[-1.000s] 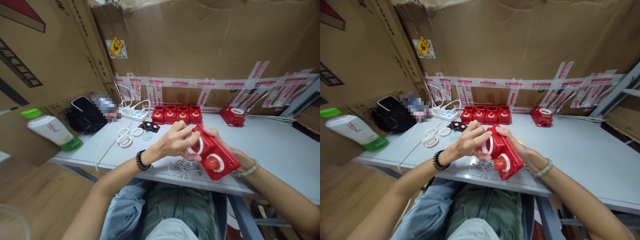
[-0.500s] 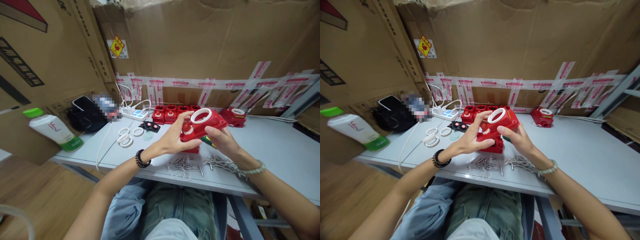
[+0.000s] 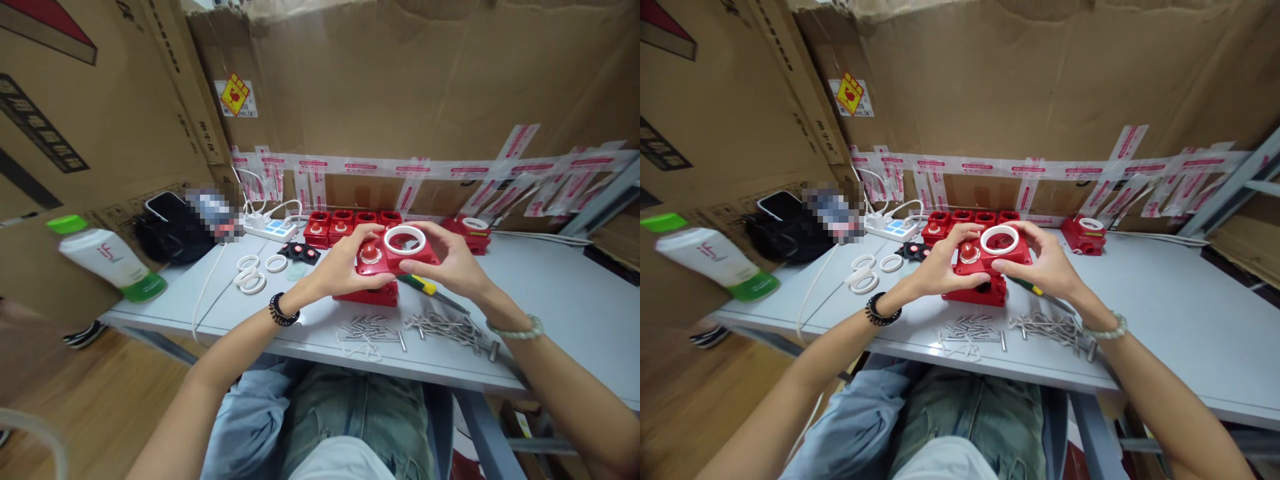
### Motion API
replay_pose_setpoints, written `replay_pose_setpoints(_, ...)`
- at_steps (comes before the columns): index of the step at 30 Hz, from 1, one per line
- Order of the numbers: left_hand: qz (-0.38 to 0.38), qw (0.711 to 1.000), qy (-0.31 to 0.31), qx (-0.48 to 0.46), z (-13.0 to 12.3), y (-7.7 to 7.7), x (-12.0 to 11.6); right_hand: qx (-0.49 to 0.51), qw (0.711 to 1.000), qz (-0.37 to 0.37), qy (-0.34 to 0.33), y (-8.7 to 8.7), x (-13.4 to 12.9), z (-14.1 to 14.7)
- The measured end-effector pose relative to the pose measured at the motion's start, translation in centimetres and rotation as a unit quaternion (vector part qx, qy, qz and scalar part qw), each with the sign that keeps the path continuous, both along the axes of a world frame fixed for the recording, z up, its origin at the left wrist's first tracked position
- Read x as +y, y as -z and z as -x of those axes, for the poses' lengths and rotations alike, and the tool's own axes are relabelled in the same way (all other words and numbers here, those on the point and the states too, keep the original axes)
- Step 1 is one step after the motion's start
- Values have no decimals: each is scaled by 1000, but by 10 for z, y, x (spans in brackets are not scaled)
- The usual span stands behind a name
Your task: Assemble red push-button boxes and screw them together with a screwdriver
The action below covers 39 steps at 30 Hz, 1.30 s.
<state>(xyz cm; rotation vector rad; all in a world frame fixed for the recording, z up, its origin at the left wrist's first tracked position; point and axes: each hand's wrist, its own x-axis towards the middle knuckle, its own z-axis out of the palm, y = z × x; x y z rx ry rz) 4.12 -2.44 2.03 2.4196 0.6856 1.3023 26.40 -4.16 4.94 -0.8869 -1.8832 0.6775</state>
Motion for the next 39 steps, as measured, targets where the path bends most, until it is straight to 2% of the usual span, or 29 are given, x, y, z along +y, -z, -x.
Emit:
replay_pose_setpoints(3,-21,999,-17,35,2,-1,2,-81,997,6,4,-2,3,-6)
replay_pose_setpoints(6,-29,996,-30,83,4,-3,3,-160,986,-21,30,-4,3,-8)
replay_pose_setpoints(11,1,996,-17,90,15,-9,12,-185,979,-59,70,-4,2,-9)
replay_pose_setpoints(13,7,995,-63,75,28,-13,19,-174,977,-74,102,-3,4,-11)
replay_pose_setpoints(15,1,984,-149,96,46,-15,27,-164,974,-84,128,-2,6,-13)
replay_pose_setpoints(17,8,952,-237,194,66,-15,34,-160,973,-87,140,-1,8,-14)
replay_pose_setpoints(20,50,898,-298,319,90,-9,45,-162,971,-93,146,0,9,-14)
replay_pose_setpoints(24,85,872,-265,404,102,2,56,-173,968,-100,155,0,8,-12)
replay_pose_setpoints(28,83,867,-260,417,103,8,62,-186,965,-105,153,0,7,-12)
replay_pose_setpoints(34,80,849,-323,411,99,12,64,-191,965,-107,144,2,9,-12)
replay_pose_setpoints(39,81,833,-348,422,91,11,61,-201,963,-107,147,3,10,-11)
